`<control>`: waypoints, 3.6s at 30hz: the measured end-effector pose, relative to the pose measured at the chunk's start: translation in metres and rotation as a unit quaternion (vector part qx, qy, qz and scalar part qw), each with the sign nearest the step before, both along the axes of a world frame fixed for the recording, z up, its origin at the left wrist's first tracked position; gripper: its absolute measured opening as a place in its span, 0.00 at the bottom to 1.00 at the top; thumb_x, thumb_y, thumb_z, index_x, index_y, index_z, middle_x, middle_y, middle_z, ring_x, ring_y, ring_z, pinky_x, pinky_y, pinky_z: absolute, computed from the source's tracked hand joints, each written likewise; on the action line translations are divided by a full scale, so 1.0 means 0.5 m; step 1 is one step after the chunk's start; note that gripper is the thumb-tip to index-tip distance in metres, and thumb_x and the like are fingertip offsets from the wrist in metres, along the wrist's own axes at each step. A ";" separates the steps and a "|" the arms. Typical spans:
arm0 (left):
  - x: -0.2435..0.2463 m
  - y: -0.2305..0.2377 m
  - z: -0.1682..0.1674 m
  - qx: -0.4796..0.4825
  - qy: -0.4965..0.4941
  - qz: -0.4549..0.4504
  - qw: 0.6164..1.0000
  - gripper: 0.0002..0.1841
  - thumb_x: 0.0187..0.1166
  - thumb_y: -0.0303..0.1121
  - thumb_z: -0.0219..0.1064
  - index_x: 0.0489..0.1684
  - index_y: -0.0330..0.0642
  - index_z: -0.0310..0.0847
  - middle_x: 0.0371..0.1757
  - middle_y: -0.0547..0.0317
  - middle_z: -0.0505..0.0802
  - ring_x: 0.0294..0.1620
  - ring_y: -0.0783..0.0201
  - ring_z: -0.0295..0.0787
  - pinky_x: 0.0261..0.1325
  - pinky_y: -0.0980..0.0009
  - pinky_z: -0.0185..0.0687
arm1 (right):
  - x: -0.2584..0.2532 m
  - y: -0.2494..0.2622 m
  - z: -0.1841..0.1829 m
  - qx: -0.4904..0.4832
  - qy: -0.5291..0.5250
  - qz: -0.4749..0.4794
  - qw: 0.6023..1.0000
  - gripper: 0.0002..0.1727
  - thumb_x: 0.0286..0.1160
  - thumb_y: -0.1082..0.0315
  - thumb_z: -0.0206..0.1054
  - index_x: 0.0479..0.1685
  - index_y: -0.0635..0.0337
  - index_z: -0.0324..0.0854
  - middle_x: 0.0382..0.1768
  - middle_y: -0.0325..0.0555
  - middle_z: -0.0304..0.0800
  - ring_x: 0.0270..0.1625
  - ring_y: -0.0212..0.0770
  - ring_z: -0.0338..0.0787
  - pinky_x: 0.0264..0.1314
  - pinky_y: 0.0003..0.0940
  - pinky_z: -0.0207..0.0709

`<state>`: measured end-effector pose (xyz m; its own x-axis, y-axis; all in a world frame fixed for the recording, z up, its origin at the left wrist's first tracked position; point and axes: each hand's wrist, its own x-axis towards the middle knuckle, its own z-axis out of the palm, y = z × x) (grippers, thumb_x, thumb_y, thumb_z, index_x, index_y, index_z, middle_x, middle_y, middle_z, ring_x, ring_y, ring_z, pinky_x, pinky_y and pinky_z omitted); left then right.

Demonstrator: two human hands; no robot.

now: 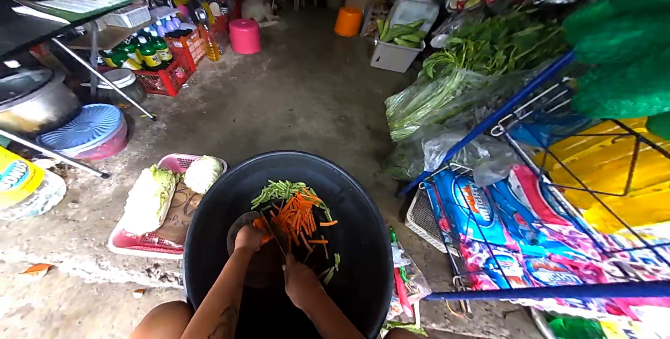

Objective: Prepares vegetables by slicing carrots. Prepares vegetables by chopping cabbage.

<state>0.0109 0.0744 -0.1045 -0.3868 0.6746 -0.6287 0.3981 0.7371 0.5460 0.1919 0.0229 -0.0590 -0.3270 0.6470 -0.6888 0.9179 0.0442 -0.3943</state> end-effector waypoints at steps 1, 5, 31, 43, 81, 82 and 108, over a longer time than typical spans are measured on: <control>-0.001 0.002 -0.002 0.001 -0.002 0.001 1.000 0.21 0.81 0.44 0.70 0.62 0.35 0.84 0.54 0.41 0.93 0.51 0.49 0.94 0.59 0.50 0.88 | 0.000 0.003 0.000 0.000 0.002 0.000 1.000 0.29 0.98 0.53 0.40 0.91 0.55 0.55 0.68 0.64 0.86 0.72 0.62 0.86 0.74 0.61 0.78; -0.001 0.002 -0.004 0.001 -0.009 -0.001 1.000 0.22 0.82 0.44 0.70 0.63 0.36 0.84 0.55 0.41 0.92 0.52 0.48 0.93 0.60 0.49 0.87 | -0.002 0.016 0.002 -0.002 0.009 0.003 1.000 0.28 0.98 0.54 0.41 0.89 0.55 0.56 0.67 0.64 0.86 0.72 0.61 0.87 0.72 0.60 0.79; 0.010 0.000 -0.017 0.020 -0.029 0.050 0.998 0.20 0.85 0.42 0.68 0.65 0.36 0.84 0.59 0.42 0.92 0.55 0.52 0.94 0.62 0.53 0.89 | -0.033 0.052 -0.009 -0.037 0.071 -0.035 0.996 0.26 0.95 0.62 0.48 0.88 0.55 0.57 0.68 0.62 0.85 0.70 0.61 0.88 0.69 0.61 0.81; 0.017 -0.008 -0.008 0.032 -0.048 0.085 0.995 0.20 0.85 0.41 0.69 0.67 0.36 0.82 0.55 0.45 0.92 0.45 0.60 0.92 0.53 0.63 0.89 | -0.066 0.060 -0.070 -0.002 0.138 -0.083 0.987 0.26 0.93 0.65 0.51 0.88 0.56 0.59 0.67 0.62 0.86 0.71 0.60 0.87 0.71 0.61 0.80; 0.010 -0.001 0.006 0.021 -0.080 0.092 0.992 0.19 0.87 0.34 0.66 0.71 0.34 0.78 0.58 0.43 0.90 0.46 0.60 0.91 0.52 0.65 0.89 | -0.005 0.014 -0.001 -0.030 0.095 -0.042 0.994 0.24 0.98 0.58 0.44 0.86 0.56 0.59 0.66 0.63 0.86 0.70 0.61 0.88 0.70 0.60 0.81; 0.009 -0.003 0.006 0.020 -0.081 0.092 0.992 0.19 0.86 0.34 0.66 0.70 0.34 0.78 0.58 0.42 0.90 0.47 0.59 0.92 0.53 0.65 0.89 | -0.009 0.020 -0.002 -0.032 0.100 -0.040 0.994 0.25 0.97 0.59 0.44 0.87 0.56 0.59 0.66 0.63 0.86 0.70 0.61 0.88 0.70 0.60 0.81; 0.004 -0.006 -0.007 0.030 -0.080 0.064 0.994 0.18 0.87 0.36 0.66 0.69 0.34 0.80 0.60 0.42 0.91 0.53 0.56 0.92 0.60 0.60 0.88 | -0.046 0.000 -0.095 -0.041 0.108 -0.083 0.990 0.27 0.94 0.62 0.49 0.89 0.54 0.56 0.63 0.63 0.88 0.67 0.61 0.90 0.68 0.60 0.82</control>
<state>0.0130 0.0712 -0.1080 -0.3696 0.6652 -0.6488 0.2079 0.7397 0.6400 0.1688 0.0227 -0.1066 -0.3658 0.6488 -0.6673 0.8040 -0.1410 -0.5777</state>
